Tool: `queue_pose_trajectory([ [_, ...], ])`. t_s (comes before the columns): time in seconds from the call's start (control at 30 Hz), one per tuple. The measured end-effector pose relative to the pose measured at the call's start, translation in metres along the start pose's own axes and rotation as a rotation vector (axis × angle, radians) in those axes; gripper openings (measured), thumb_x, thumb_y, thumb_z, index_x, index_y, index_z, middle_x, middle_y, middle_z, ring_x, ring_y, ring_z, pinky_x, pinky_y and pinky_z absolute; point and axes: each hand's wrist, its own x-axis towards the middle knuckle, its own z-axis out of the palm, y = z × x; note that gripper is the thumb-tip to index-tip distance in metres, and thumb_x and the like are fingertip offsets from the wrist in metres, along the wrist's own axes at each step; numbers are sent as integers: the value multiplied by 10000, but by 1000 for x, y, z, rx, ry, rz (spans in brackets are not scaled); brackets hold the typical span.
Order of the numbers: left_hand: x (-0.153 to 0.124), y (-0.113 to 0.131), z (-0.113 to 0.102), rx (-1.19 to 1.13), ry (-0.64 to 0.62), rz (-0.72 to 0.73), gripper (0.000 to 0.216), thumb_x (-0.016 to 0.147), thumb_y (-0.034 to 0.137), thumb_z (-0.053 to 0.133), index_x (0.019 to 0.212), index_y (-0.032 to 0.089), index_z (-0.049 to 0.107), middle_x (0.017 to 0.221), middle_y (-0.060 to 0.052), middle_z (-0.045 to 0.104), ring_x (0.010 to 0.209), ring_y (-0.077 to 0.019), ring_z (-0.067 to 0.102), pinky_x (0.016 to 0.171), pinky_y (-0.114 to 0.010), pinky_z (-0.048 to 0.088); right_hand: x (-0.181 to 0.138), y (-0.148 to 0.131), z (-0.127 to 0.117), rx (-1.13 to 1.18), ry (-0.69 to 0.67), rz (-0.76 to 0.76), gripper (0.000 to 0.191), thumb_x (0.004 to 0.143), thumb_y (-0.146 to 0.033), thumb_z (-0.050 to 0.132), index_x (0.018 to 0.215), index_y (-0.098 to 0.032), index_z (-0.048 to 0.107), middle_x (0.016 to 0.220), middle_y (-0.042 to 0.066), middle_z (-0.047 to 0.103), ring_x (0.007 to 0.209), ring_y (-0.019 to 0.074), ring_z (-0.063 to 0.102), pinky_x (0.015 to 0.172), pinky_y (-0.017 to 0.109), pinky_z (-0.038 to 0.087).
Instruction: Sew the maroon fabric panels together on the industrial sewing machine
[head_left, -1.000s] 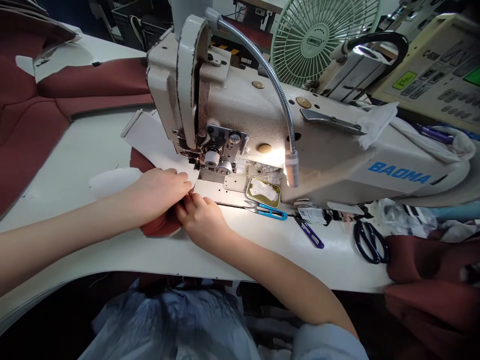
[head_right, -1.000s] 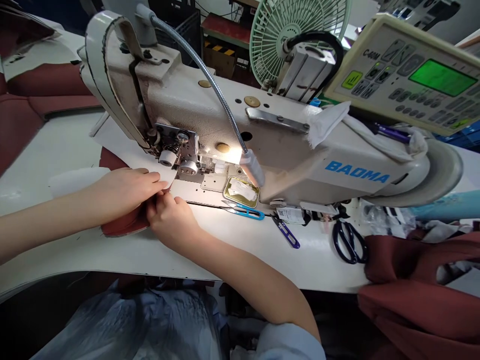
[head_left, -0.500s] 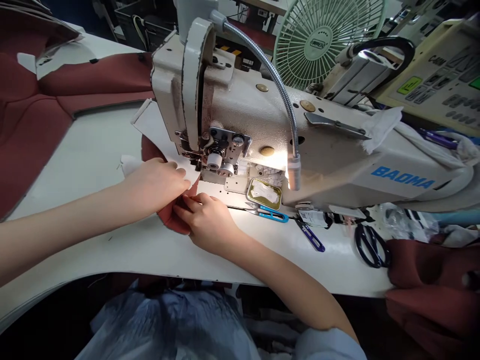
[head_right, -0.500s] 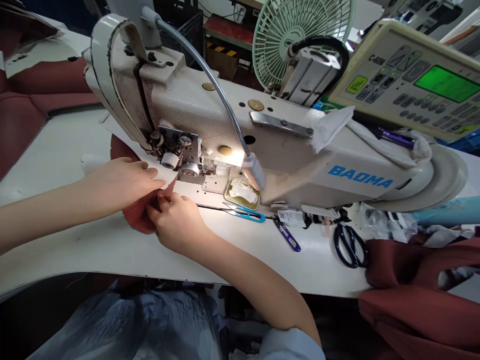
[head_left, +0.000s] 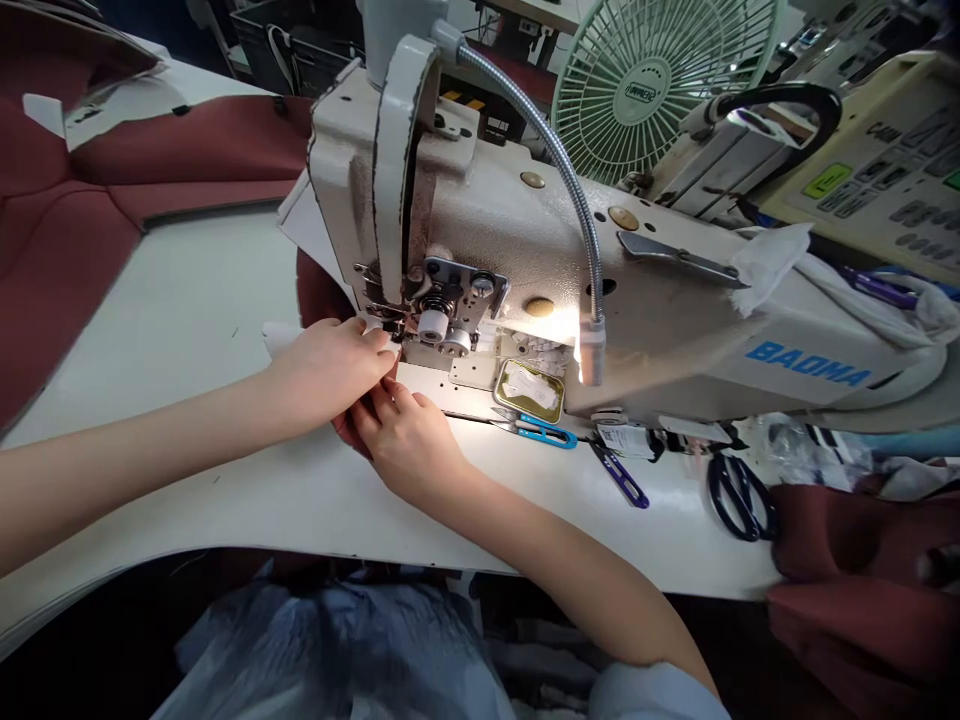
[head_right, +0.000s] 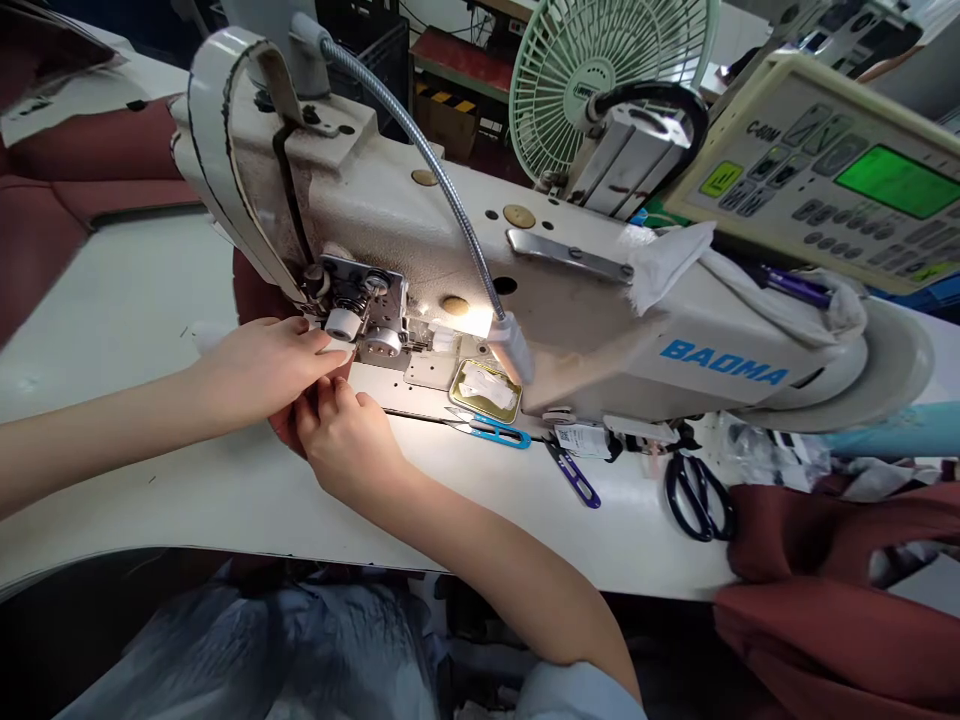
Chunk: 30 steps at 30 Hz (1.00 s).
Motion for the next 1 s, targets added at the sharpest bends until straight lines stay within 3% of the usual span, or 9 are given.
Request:
queue_pose_trajectory([
  [0.17, 0, 4, -6, 19, -81, -8, 249, 760, 87, 616, 1006, 113, 645, 1026, -141, 640, 920, -306, 599, 687, -383, 431, 6, -3, 11, -43, 39, 102, 269, 975, -188, 466, 1190, -88, 592, 1191, 197, 626, 1185, 304, 499, 725, 364, 494],
  [0.27, -2, 3, -10, 52, -56, 15, 239, 783, 67, 590, 1006, 125, 654, 999, -119, 657, 927, -300, 599, 743, -398, 432, 11, -3, 12, -73, 54, 114, 257, 980, -167, 439, 1166, -110, 607, 1186, 176, 632, 1194, 302, 492, 689, 348, 478],
  [0.4, -2, 2, -12, 1, -36, -15, 203, 791, 1, 527, 892, 119, 657, 929, -110, 658, 862, -263, 600, 728, -373, 421, 20, -4, 10, -73, 26, 125, 292, 950, -103, 415, 1135, -94, 641, 1115, 183, 671, 1034, 284, 564, 614, 335, 453],
  [0.5, 0, 1, -6, -50, 13, -7, 234, 812, -21, 458, 852, 117, 643, 904, -106, 638, 823, -224, 589, 704, -341, 426, 24, -11, 14, -125, 52, 146, 339, 919, -55, 389, 1123, -43, 660, 1063, 218, 694, 957, 289, 585, 598, 343, 440],
  [0.63, 3, 0, 8, -29, 55, 4, 177, 866, 77, 477, 836, 136, 642, 886, -94, 620, 839, -231, 573, 702, -336, 438, 22, -23, 20, -221, 148, 170, 392, 878, 24, 368, 1157, 34, 643, 1094, 269, 685, 904, 289, 600, 592, 361, 449],
  [0.8, 1, -1, 9, -58, 102, -12, 184, 854, 40, 469, 825, 116, 633, 866, -99, 613, 861, -240, 559, 743, -344, 398, 21, -20, 19, -148, 120, 133, 394, 888, 46, 342, 1065, 5, 692, 978, 224, 713, 803, 251, 609, 570, 357, 485],
  [0.9, -5, -2, 3, -104, 100, 35, 169, 823, 20, 509, 788, 130, 633, 835, -73, 606, 867, -237, 545, 776, -348, 373, 16, -14, 19, -161, 111, 82, 390, 910, 32, 330, 1091, 25, 675, 985, 228, 710, 819, 247, 626, 624, 361, 522],
  [1.0, -9, -5, 4, -113, 82, 64, 178, 797, 7, 545, 750, 147, 645, 828, -63, 603, 809, -221, 525, 714, -332, 367, 7, -8, 22, -183, 144, 37, 381, 943, 10, 327, 1169, 38, 632, 1105, 233, 687, 963, 244, 628, 749, 352, 547],
])
